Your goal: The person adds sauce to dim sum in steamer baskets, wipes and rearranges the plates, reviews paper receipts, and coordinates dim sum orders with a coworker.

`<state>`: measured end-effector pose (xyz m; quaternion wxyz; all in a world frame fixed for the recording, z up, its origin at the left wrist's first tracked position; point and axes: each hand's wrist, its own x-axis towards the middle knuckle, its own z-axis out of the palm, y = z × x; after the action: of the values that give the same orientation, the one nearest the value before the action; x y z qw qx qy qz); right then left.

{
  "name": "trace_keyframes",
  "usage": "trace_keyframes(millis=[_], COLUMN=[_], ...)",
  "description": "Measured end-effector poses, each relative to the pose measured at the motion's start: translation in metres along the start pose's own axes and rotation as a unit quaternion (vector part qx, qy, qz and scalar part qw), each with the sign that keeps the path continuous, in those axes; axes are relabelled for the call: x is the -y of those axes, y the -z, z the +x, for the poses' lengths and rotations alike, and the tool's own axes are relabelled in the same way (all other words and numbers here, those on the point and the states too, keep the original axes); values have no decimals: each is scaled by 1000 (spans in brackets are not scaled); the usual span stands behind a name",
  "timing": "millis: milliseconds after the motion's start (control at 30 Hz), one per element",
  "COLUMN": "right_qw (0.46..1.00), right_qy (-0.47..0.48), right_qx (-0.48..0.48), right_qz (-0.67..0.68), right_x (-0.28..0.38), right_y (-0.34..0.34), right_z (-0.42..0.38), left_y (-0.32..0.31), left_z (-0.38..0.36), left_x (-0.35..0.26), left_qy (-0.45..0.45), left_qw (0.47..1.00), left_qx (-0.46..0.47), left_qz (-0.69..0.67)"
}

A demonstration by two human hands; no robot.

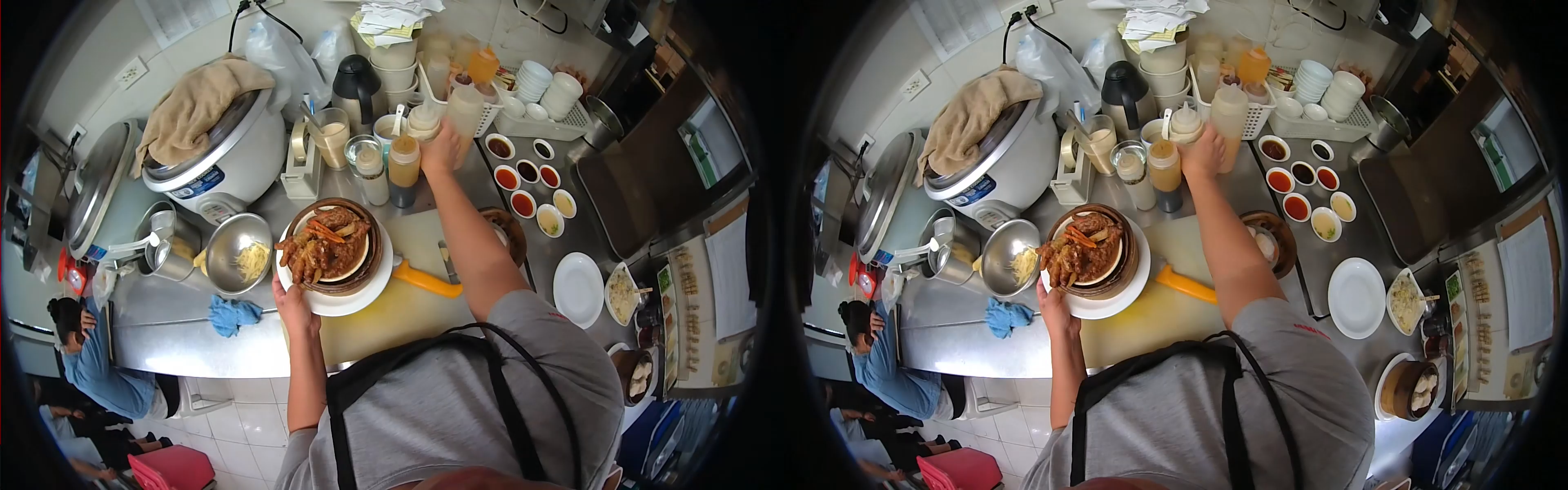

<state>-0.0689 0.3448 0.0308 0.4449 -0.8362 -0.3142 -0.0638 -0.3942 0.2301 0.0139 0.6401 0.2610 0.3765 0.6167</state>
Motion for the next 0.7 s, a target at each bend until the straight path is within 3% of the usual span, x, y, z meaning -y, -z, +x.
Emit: trace_keyframes(millis=[200, 233, 300, 400, 500, 633, 700], right_qw=[975, 974, 962, 947, 865, 761, 747], right_qy=[-28, 2, 11, 290, 494, 622, 644], right_qx=[-12, -72, -31, 5, 82, 112, 93], right_qz=[220, 213, 272, 138, -17, -145, -137], right_x=[-5, -6, 6, 27, 43, 57, 64], right_y=[13, 17, 55, 109, 147, 167, 166], right_z=[-6, -8, -18, -35, -52, -64, -64], left_y=[-4, -3, -4, -6, -14, -13, -15], left_z=[-4, -4, -2, 1, 2, 4, 3], left_x=[-7, -7, -8, -9, -11, -8, -7], left_qy=[-1, 2, 1, 5, 7, 13, 20], left_qw=[1000, 1000, 1000, 1000, 1000, 999, 998], left_qx=[-5, -5, -3, 2, 9, 40, 51], left_qz=[0, 1, 4, 10, 3, 9, 12])
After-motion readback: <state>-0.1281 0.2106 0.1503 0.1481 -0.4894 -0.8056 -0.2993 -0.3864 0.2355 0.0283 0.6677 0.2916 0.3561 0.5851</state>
